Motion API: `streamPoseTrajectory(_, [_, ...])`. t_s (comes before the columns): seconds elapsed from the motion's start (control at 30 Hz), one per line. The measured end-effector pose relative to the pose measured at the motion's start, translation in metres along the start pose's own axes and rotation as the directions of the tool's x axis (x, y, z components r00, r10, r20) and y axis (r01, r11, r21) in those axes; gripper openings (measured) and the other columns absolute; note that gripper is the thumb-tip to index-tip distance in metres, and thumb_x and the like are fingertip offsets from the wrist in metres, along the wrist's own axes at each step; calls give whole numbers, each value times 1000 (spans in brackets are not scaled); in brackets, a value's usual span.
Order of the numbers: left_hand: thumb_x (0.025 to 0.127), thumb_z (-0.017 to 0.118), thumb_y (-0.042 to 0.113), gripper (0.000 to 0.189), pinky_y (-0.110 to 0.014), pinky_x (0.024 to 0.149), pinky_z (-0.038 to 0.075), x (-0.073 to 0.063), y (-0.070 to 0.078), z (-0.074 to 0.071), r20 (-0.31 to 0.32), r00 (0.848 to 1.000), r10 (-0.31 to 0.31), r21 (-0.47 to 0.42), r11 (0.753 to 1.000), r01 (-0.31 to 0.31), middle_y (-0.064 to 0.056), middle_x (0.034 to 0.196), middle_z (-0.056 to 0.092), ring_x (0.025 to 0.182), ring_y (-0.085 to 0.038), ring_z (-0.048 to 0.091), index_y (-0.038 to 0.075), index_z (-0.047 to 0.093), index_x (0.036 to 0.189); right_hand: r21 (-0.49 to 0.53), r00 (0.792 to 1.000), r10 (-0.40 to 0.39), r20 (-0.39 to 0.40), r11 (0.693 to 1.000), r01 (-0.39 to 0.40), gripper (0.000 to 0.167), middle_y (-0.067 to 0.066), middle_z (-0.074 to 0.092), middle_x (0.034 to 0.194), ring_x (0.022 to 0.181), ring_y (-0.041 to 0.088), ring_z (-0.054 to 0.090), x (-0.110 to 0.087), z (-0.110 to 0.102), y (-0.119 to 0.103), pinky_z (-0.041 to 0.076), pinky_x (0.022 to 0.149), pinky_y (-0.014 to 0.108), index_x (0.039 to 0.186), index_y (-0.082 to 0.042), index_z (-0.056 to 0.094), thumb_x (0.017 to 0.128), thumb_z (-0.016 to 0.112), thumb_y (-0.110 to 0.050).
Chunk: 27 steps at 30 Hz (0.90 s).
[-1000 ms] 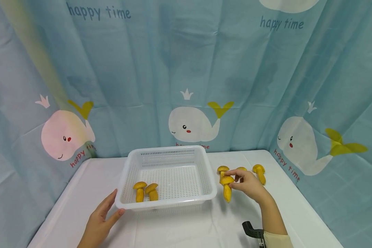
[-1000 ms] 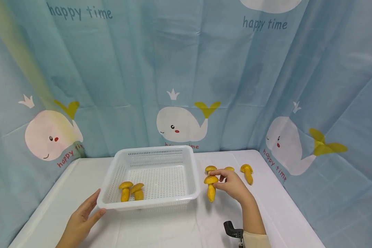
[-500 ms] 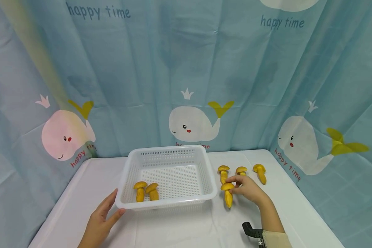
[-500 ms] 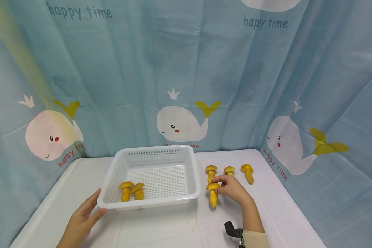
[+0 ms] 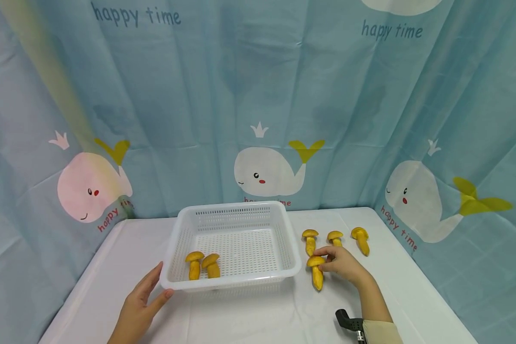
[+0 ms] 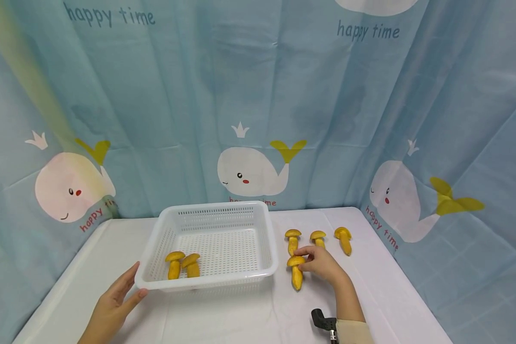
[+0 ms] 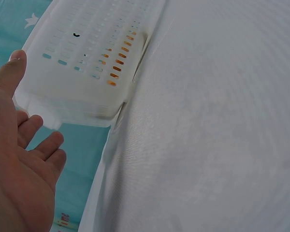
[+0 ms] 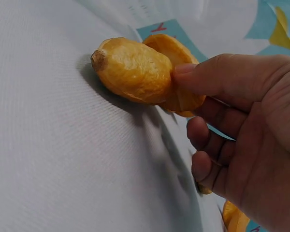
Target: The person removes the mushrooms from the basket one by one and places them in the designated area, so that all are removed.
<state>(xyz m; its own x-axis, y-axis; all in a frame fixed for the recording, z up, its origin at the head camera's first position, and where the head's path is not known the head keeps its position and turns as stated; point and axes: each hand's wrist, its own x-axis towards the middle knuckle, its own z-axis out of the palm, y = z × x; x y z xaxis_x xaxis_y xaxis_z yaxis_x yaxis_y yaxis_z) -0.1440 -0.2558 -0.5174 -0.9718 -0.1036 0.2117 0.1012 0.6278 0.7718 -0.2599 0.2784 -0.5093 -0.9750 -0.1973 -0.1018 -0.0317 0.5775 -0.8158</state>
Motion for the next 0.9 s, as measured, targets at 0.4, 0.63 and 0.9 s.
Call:
streamPoseTrajectory(0.4, [95, 73, 40, 77, -48, 103, 44, 1, 1, 1, -9, 1000, 4, -4, 1000, -4, -10, 160, 42, 140, -44, 45, 20, 37, 160, -4, 999, 40, -11, 999, -40, 37, 4, 62, 96, 89, 23, 49, 1, 2, 4, 45, 67, 27, 117, -15, 76, 82, 83, -7])
streamPoseTrajectory(0.63, [95, 73, 39, 77, -43, 104, 45, 1, 1, 1, -3, 1000, -4, -12, 1000, 4, -9, 160, 42, 141, -44, 44, 20, 37, 160, 0, 999, 48, -3, 999, -48, 37, 3, 64, 99, 91, 23, 49, 1, 3, 3, 45, 69, 28, 117, -16, 75, 82, 83, -7])
streamPoseTrajectory(0.9, [95, 73, 41, 79, -58, 104, 40, 2, 1, 2, 12, 1000, -22, -44, 999, 22, -11, 162, 39, 142, -46, 42, 18, 36, 161, -1, 999, 50, -8, 999, -50, 36, 5, 63, 98, 90, 23, 49, -1, 2, 0, 45, 68, 27, 118, -14, 75, 83, 83, -8])
